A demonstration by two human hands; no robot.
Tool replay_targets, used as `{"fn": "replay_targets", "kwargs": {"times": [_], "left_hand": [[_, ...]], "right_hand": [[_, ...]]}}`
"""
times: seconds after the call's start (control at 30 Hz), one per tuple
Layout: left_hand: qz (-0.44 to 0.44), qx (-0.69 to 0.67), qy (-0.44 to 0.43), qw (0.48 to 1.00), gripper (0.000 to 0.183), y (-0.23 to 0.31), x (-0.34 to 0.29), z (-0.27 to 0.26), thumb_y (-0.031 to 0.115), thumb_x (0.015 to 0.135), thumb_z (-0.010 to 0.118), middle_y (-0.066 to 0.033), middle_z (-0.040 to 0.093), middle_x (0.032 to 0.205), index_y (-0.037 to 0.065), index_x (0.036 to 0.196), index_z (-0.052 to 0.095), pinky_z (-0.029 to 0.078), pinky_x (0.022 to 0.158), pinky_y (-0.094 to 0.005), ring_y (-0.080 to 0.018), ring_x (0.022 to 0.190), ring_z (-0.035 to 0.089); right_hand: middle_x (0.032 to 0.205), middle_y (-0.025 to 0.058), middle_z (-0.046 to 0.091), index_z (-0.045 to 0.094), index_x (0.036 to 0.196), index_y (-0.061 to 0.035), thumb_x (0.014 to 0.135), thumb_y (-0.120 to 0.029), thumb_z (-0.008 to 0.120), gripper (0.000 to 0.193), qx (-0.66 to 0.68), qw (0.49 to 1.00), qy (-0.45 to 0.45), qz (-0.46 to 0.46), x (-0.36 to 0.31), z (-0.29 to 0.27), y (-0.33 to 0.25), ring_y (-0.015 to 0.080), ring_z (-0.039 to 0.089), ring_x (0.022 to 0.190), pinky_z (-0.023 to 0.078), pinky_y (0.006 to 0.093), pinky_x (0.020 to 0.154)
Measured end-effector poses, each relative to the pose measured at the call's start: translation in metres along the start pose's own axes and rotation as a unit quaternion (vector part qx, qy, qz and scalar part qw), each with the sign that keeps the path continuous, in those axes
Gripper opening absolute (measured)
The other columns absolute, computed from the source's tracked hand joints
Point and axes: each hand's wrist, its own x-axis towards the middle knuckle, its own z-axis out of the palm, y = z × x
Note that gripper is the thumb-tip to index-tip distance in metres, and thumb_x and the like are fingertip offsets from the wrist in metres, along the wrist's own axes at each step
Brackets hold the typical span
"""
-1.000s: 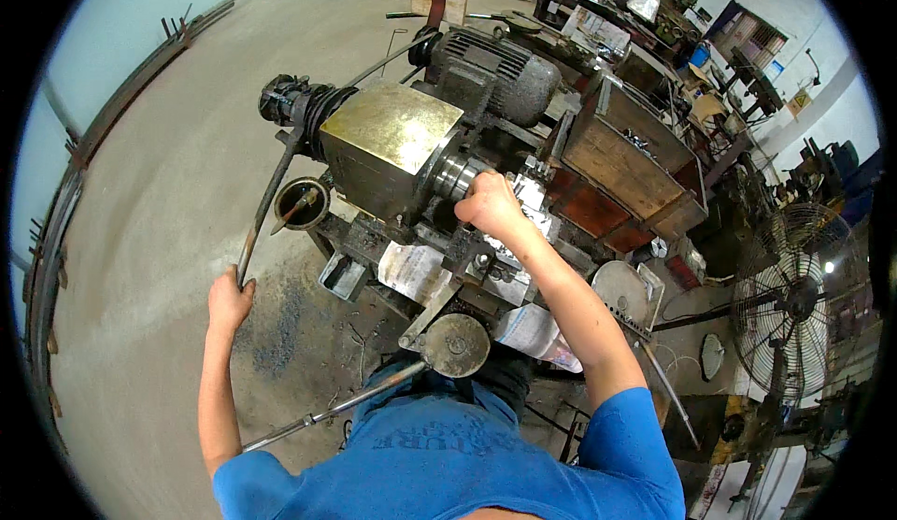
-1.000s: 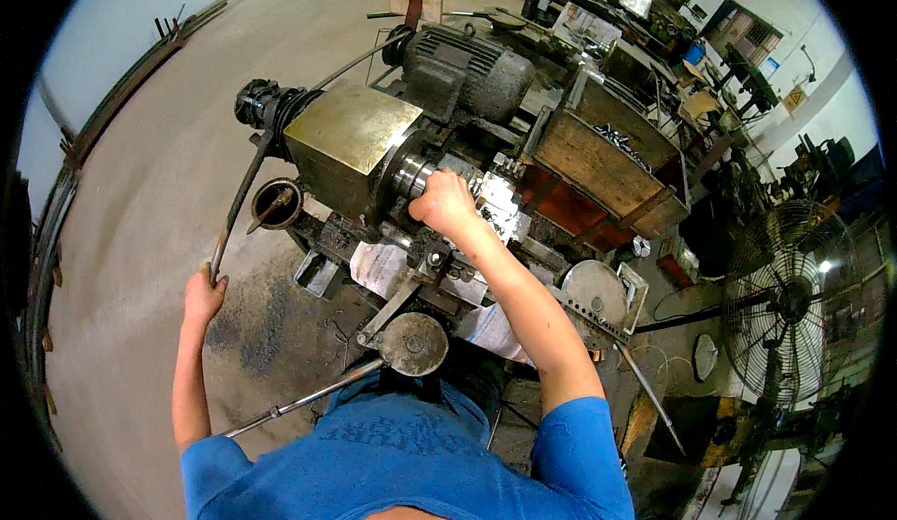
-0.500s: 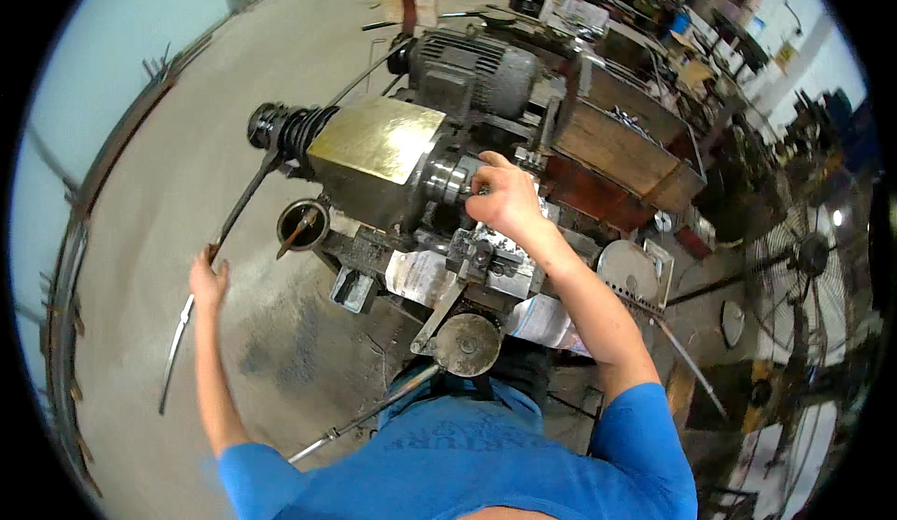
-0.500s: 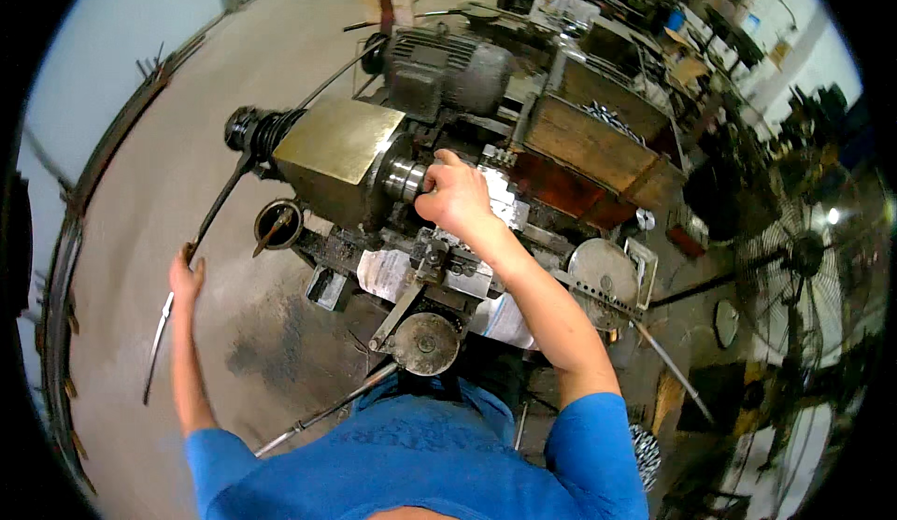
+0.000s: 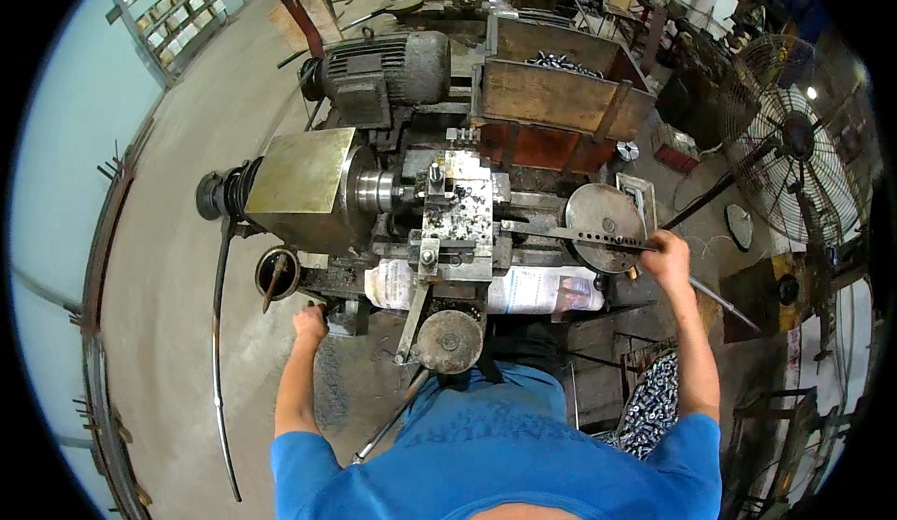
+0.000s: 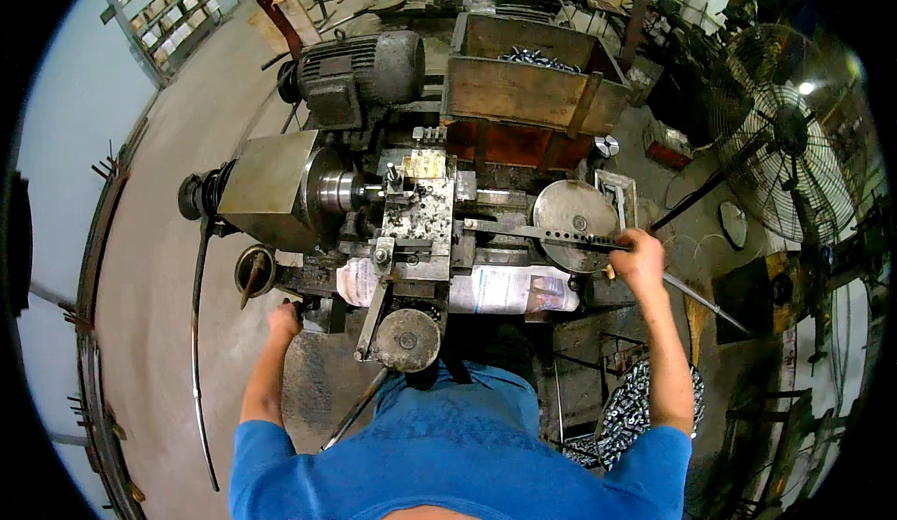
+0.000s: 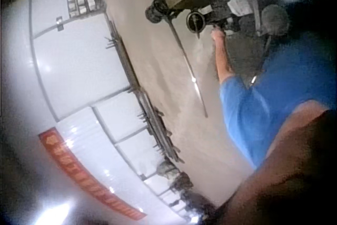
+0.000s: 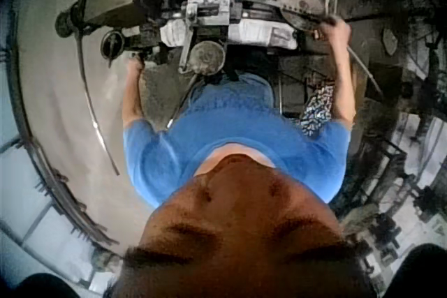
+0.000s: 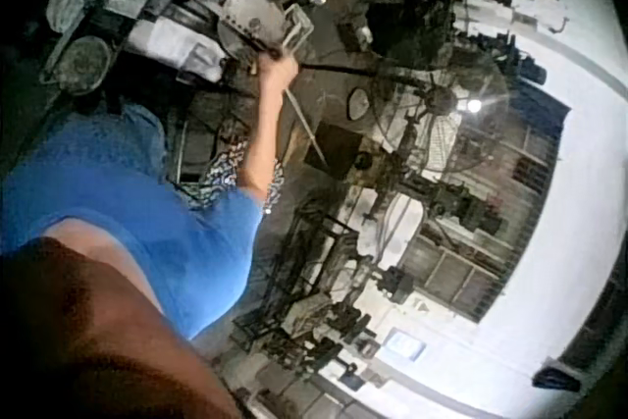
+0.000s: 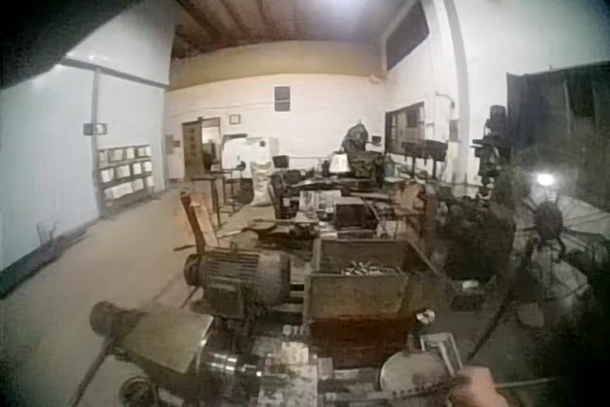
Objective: The person operates a manual lathe to shape metal parts, using various hand controls to adjust the cutting tool and periodically placing finished pieces into a collection basket.
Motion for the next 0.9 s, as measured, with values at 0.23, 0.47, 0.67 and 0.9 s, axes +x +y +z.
{"fn": "replay_targets", "kwargs": {"times": [0.23, 0.47, 0.67, 0.9], "left_hand": [[-0.135, -0.21, 0.005, 0.968, 0.042, -0.021, -0.035, 0.001, 0.026, 0.071, 0.066, -0.0154, 0.064, 0.096, 0.015, 0.111, 0.06, 0.05, 0.073, -0.0397, -0.031, 0.087, 0.062], [-0.204, -0.346, -0.124, 0.907, 0.037, -0.051, -0.098, 0.039, 0.022, 0.072, 0.066, -0.0127, 0.067, 0.079, 0.004, 0.105, 0.062, 0.052, 0.065, -0.0328, -0.0244, 0.061, 0.065], [-0.223, -0.404, -0.172, 0.87, 0.038, -0.03, -0.123, 0.056, 0.017, 0.072, 0.065, -0.0145, 0.066, 0.076, 0.001, 0.107, 0.061, 0.052, 0.06, -0.03, -0.0222, 0.055, 0.066], [-0.192, -0.409, -0.128, 0.883, 0.038, -0.021, -0.096, 0.031, 0.015, 0.074, 0.063, -0.0189, 0.065, 0.078, -0.004, 0.107, 0.059, 0.051, 0.054, -0.0315, -0.0206, 0.051, 0.063]], "right_hand": [[0.102, 0.0185, 0.061, 0.059, 0.102, -0.0032, 0.062, -0.019, 0.06, 0.043, -0.325, 0.932, -0.009, 0.162, -0.045, 0.006, 0.237, 0.0345, 0.059, 0.089, 0.047, 0.0384, 0.08], [0.076, 0.0183, 0.062, 0.057, 0.075, -0.0006, 0.062, -0.017, 0.058, 0.021, -0.311, 0.927, 0.026, 0.209, -0.106, 0.03, 0.209, 0.0358, 0.061, 0.071, 0.049, 0.0434, 0.063], [0.075, 0.0194, 0.063, 0.055, 0.089, -0.0045, 0.055, -0.024, 0.061, 0.04, -0.246, 0.912, -0.034, 0.327, -0.186, 0.047, 0.109, 0.0373, 0.062, 0.069, 0.049, 0.045, 0.062], [0.064, 0.0225, 0.059, 0.053, 0.081, -0.0026, 0.055, -0.025, 0.058, 0.035, -0.215, 0.936, 0.034, 0.277, -0.208, 0.061, 0.086, 0.0423, 0.058, 0.06, 0.047, 0.0495, 0.058]]}}
